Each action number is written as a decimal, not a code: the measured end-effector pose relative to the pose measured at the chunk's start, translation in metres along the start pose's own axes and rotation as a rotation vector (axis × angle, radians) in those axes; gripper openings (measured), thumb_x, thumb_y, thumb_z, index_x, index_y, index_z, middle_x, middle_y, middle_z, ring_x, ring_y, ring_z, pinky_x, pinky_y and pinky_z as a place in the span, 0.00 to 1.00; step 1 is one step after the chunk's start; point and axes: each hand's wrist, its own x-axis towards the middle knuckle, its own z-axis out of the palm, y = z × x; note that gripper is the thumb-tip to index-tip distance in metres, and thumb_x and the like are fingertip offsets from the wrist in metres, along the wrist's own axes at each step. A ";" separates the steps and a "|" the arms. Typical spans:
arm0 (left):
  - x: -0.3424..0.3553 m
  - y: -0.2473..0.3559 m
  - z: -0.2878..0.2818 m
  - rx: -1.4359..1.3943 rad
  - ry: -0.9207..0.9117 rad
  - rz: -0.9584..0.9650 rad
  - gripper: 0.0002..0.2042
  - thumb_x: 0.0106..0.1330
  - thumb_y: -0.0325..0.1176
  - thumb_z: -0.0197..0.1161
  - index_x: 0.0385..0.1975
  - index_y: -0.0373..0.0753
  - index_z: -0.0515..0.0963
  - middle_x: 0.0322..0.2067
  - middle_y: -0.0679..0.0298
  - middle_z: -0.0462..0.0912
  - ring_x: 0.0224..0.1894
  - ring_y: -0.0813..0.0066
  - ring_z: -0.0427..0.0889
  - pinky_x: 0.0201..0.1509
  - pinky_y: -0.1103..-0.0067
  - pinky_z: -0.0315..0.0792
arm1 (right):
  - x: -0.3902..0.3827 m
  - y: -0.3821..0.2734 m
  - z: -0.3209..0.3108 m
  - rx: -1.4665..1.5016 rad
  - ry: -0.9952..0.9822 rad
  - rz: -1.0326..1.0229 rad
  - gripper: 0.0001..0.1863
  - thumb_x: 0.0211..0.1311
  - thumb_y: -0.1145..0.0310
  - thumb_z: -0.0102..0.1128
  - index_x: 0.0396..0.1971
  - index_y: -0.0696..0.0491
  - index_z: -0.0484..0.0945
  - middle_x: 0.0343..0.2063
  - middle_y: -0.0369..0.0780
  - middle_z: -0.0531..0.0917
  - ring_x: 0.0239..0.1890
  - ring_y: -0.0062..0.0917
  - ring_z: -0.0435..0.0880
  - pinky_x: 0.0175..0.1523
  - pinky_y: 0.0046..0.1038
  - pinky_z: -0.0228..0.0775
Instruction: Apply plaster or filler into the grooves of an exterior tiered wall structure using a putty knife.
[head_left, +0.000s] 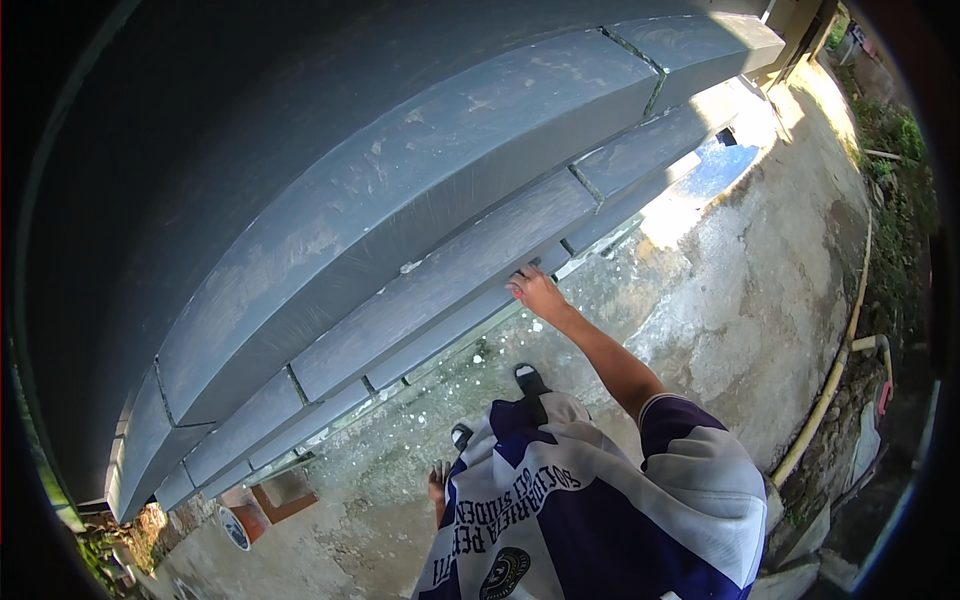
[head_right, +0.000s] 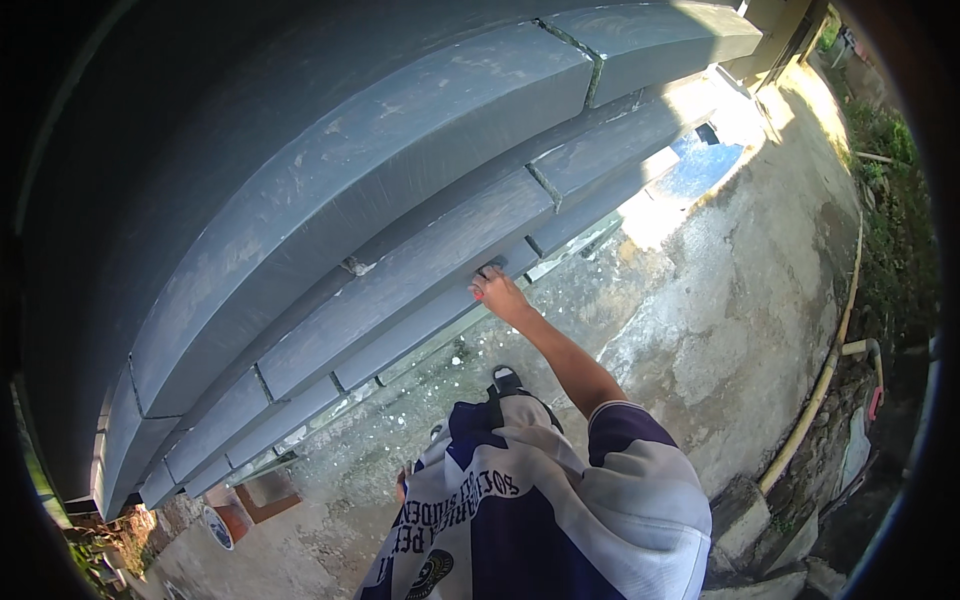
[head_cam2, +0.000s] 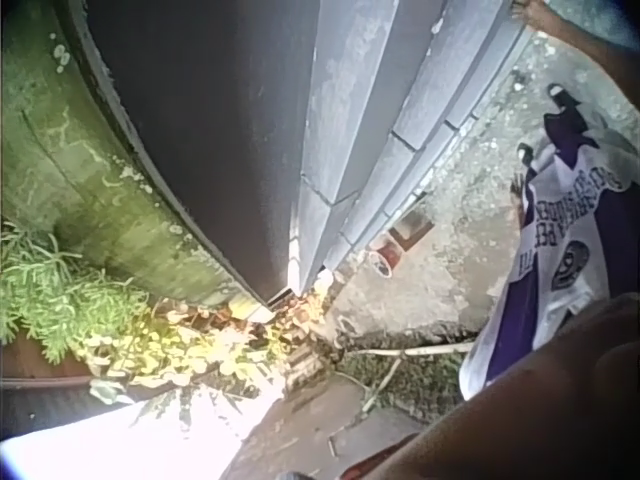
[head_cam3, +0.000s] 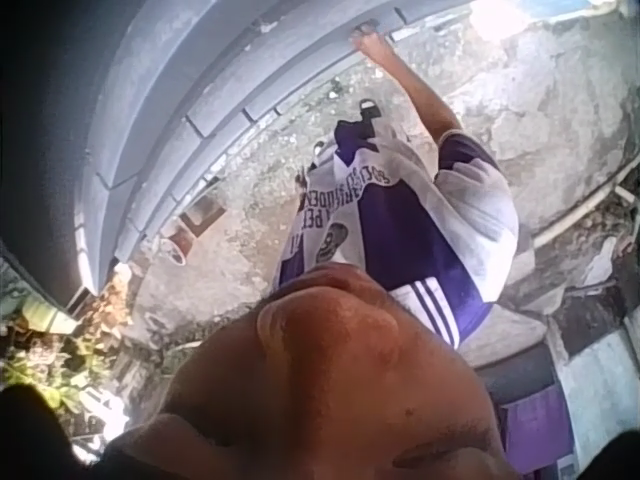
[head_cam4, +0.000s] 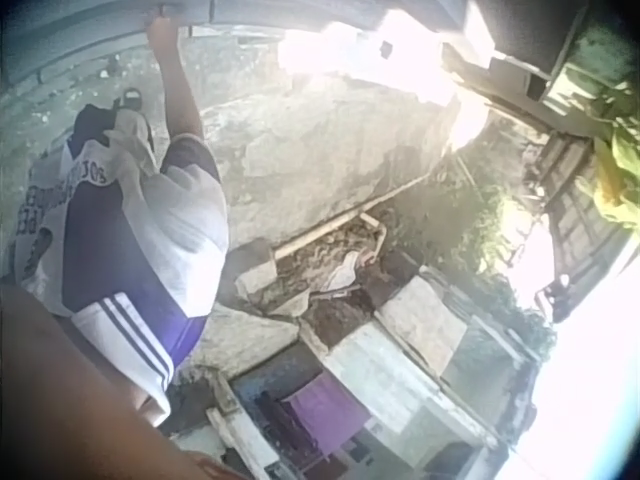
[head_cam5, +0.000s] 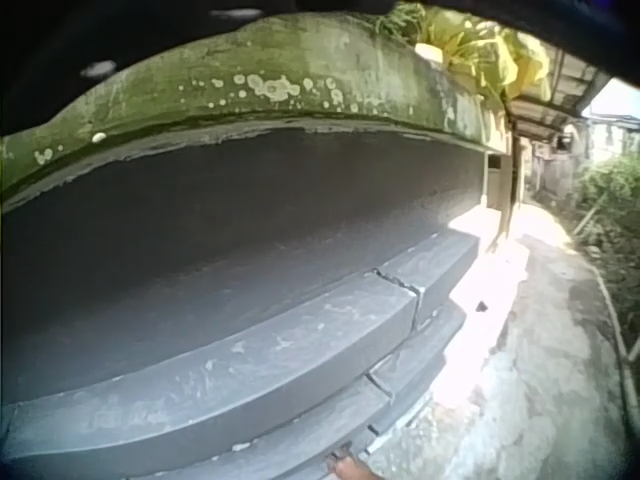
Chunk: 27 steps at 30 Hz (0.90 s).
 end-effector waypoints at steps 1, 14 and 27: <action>0.005 -0.001 -0.003 0.013 -0.024 -0.008 0.24 0.66 0.39 0.45 0.61 0.42 0.53 0.62 0.61 0.57 0.61 0.54 0.61 0.61 0.61 0.57 | -0.006 0.008 -0.007 0.095 -0.080 -0.122 0.08 0.50 0.71 0.57 0.32 0.55 0.77 0.38 0.48 0.77 0.44 0.42 0.74 0.51 0.37 0.67; -0.017 0.058 0.038 -0.179 -1.026 -0.162 0.25 0.65 0.42 0.48 0.59 0.39 0.57 0.57 0.60 0.66 0.55 0.53 0.70 0.54 0.64 0.66 | -0.019 0.054 -0.029 0.523 0.241 0.107 0.03 0.49 0.74 0.60 0.26 0.55 0.78 0.39 0.43 0.81 0.41 0.35 0.78 0.41 0.29 0.71; -0.055 0.081 0.098 0.059 -0.723 -0.174 0.24 0.65 0.42 0.48 0.59 0.40 0.57 0.58 0.61 0.66 0.55 0.53 0.70 0.52 0.65 0.66 | -0.019 0.080 -0.022 0.452 0.184 0.062 0.05 0.49 0.73 0.58 0.26 0.55 0.80 0.44 0.49 0.77 0.44 0.42 0.76 0.47 0.33 0.70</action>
